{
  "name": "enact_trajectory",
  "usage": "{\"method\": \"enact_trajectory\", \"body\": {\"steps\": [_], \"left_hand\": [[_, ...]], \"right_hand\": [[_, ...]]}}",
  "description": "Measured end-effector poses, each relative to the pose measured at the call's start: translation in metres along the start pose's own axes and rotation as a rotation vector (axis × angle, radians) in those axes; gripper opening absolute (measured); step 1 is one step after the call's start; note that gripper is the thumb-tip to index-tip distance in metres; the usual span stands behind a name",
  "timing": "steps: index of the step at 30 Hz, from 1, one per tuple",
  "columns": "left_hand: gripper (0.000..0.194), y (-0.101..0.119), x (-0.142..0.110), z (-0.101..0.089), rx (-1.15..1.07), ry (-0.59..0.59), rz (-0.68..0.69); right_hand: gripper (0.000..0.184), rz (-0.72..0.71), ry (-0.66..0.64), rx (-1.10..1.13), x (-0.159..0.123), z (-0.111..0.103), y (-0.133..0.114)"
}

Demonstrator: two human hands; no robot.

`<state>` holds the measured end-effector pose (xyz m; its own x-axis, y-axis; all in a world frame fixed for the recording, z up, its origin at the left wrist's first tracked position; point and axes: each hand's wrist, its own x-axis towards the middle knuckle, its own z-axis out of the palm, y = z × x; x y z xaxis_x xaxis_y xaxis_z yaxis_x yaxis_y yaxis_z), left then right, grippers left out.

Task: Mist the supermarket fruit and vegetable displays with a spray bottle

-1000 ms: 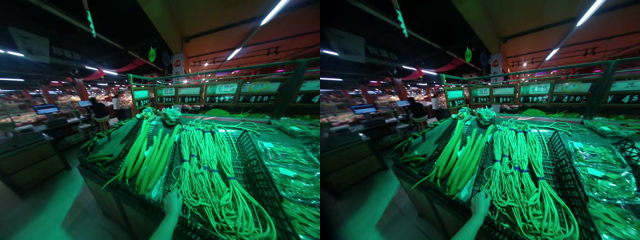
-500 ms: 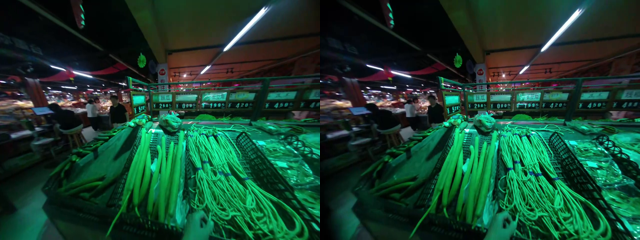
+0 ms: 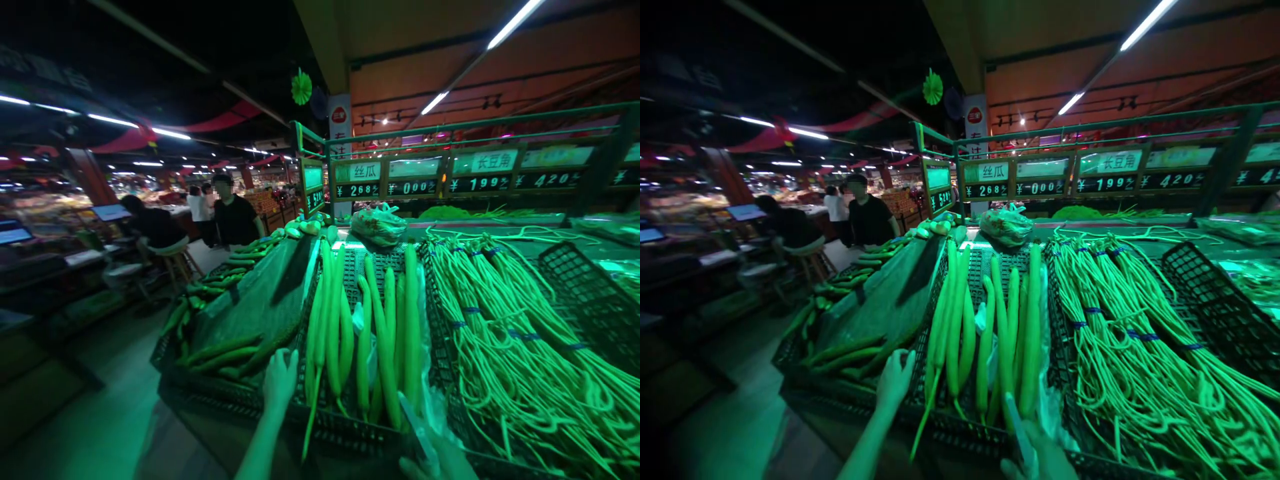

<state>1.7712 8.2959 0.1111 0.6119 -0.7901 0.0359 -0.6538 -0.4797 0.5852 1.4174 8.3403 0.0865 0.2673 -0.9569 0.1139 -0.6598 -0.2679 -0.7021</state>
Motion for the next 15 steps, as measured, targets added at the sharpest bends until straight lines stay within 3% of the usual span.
{"method": "enact_trajectory", "body": {"steps": [5, 9, 12, 15], "left_hand": [[0.042, -0.019, -0.001, 0.033, 0.162, -0.092, -0.049], [0.049, -0.018, 0.0, 0.034, 0.23, -0.098, -0.068], [0.049, -0.018, 0.001, 0.032, 0.258, -0.06, -0.082], [0.048, -0.017, -0.004, 0.035, 0.275, 0.019, -0.094]], "right_hand": [[0.049, -0.093, -0.403, -0.022, 0.033, 0.018, -0.075], [0.039, -0.135, -0.493, 0.016, 0.055, 0.042, -0.126], [0.041, -0.119, -0.492, 0.006, 0.065, 0.056, -0.13], [0.058, -0.075, -0.385, 0.075, 0.071, 0.05, -0.099]]}}
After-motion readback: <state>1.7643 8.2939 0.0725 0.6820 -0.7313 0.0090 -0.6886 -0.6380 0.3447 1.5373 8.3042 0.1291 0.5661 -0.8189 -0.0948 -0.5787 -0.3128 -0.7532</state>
